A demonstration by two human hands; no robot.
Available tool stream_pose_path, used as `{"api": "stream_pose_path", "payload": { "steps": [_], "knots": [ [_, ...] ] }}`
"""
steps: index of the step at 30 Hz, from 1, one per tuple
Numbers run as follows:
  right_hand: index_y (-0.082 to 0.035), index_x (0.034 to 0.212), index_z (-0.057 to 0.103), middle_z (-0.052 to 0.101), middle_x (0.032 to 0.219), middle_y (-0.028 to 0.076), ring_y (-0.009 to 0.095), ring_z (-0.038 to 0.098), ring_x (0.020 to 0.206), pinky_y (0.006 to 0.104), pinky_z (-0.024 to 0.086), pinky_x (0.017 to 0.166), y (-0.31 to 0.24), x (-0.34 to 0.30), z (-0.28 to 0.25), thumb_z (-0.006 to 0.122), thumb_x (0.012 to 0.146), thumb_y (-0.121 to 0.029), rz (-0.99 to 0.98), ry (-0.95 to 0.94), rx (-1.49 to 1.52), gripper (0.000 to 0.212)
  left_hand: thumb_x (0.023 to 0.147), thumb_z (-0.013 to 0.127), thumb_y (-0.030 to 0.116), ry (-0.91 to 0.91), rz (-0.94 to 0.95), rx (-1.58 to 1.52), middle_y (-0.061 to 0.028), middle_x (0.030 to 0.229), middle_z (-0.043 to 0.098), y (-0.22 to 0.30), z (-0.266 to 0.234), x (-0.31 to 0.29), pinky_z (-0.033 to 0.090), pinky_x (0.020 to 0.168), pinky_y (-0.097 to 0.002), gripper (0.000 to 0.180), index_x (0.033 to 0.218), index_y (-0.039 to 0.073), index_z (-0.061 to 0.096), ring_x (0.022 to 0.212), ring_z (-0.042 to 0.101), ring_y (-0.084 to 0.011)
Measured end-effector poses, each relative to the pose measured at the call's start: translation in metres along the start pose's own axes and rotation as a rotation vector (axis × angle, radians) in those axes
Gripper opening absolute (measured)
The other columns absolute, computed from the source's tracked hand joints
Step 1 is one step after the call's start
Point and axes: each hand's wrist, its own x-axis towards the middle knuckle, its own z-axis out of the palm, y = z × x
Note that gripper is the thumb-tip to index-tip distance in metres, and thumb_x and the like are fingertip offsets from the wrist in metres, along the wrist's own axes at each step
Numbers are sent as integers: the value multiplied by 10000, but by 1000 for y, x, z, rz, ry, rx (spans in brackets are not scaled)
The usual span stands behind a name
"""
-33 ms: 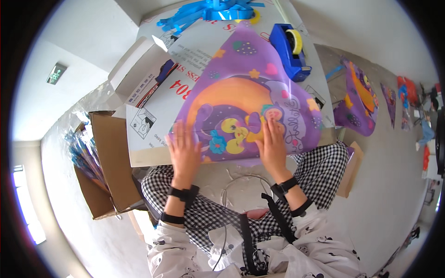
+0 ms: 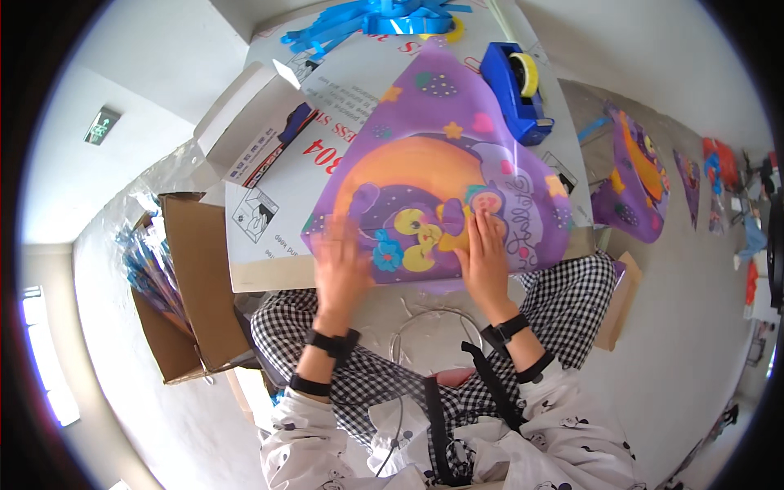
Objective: Assembling, stringing, and packaging small decorative kites at an assembly station.
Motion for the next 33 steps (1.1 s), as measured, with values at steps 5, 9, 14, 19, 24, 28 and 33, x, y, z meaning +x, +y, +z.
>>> {"api": "stream_pose_path", "payload": {
  "steps": [5, 9, 14, 19, 24, 28, 33],
  "knots": [
    [28, 1402, 383, 372, 1475, 159, 316, 344, 1375, 453, 289, 1125, -24, 0, 4, 595, 902, -183, -184, -140, 42, 583, 834, 638, 247, 90, 60, -488, -155, 1511, 320, 71, 9, 15, 241, 1153, -443, 673, 1407, -5, 389, 1415, 279, -294],
    [24, 1398, 392, 374, 1473, 166, 319, 349, 1371, 448, 296, 1122, -16, -2, 5, 608, 894, -189, -135, -144, 35, 588, 868, 613, 263, 138, 61, -436, -142, 1513, 324, 73, 11, 13, 230, 1154, -439, 665, 1420, -12, 366, 1416, 278, -288],
    [13, 1410, 371, 359, 1484, 164, 305, 363, 1364, 451, 309, 1111, 31, -9, -16, 586, 923, -259, -27, -77, -137, 598, 861, 631, 276, 142, -212, -286, -163, 1505, 330, 32, 21, 0, 275, 1133, -446, 681, 1408, -30, 364, 1400, 307, -295],
    [15, 1424, 347, 350, 1492, 164, 298, 362, 1367, 457, 304, 1109, 84, -11, -39, 553, 941, -379, 106, -58, -323, 656, 904, 583, 273, 157, -336, -162, -150, 1518, 315, -19, 23, -23, 285, 1121, -462, 640, 1436, 11, 342, 1403, 297, -300],
    [51, 1422, 332, 342, 1493, 192, 295, 316, 1393, 475, 280, 1115, 128, -16, -59, 531, 888, -579, 201, -59, -450, 849, 940, 542, 298, 132, -382, -133, -154, 1524, 304, -14, 20, -17, 249, 1141, -438, 623, 1434, -16, 327, 1412, 287, -277],
    [74, 1415, 328, 343, 1485, 220, 312, 318, 1388, 482, 285, 1103, 142, -14, -72, 528, 851, -644, 248, -84, -486, 936, 921, 552, 372, 80, -438, -133, -161, 1533, 284, -17, 12, -15, 227, 1149, -435, 704, 1441, -32, 306, 1428, 251, -274],
    [79, 1399, 341, 362, 1467, 230, 344, 339, 1371, 492, 291, 1097, 125, -7, -74, 586, 857, -560, 281, -122, -493, 873, 899, 559, 439, 38, -488, -126, -175, 1543, 256, -23, 10, -16, 190, 1160, -434, 785, 1452, -43, 280, 1443, 211, -281]
  ]
}}
